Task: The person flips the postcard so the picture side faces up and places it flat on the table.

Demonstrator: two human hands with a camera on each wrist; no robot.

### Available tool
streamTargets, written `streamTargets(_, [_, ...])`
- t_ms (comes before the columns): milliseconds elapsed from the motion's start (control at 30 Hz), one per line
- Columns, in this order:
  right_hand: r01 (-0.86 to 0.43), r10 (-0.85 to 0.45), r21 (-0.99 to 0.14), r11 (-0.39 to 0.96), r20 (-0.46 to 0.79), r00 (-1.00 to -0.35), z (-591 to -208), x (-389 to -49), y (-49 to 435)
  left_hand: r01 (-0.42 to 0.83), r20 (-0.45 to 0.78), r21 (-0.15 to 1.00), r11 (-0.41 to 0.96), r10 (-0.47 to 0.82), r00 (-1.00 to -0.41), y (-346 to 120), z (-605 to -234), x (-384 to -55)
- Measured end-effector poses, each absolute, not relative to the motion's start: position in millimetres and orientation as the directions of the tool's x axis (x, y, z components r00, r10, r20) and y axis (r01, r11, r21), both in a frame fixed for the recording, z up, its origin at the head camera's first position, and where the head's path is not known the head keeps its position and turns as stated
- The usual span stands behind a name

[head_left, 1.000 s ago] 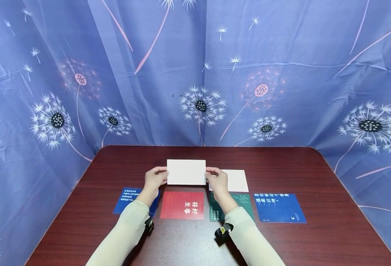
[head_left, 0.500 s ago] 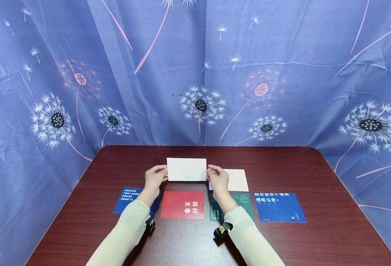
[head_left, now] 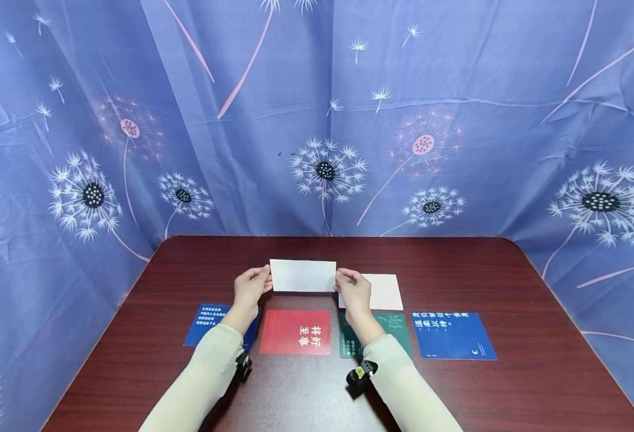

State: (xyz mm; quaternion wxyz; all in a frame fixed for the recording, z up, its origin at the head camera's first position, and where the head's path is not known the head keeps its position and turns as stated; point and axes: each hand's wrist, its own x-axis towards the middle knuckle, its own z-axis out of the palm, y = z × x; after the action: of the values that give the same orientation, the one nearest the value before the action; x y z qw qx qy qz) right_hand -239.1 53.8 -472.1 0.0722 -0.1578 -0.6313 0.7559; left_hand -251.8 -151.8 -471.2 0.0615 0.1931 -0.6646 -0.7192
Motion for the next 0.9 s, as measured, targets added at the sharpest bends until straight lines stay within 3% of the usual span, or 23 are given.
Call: streamTargets(900, [0.077,0.292,-0.974,-0.213,-0.139,-0.946,-475.0,-240.1,55.2,-0.198,-0.254,0.956,-0.215,-0.278,-0.926,-154.7,-469.1,-248.5])
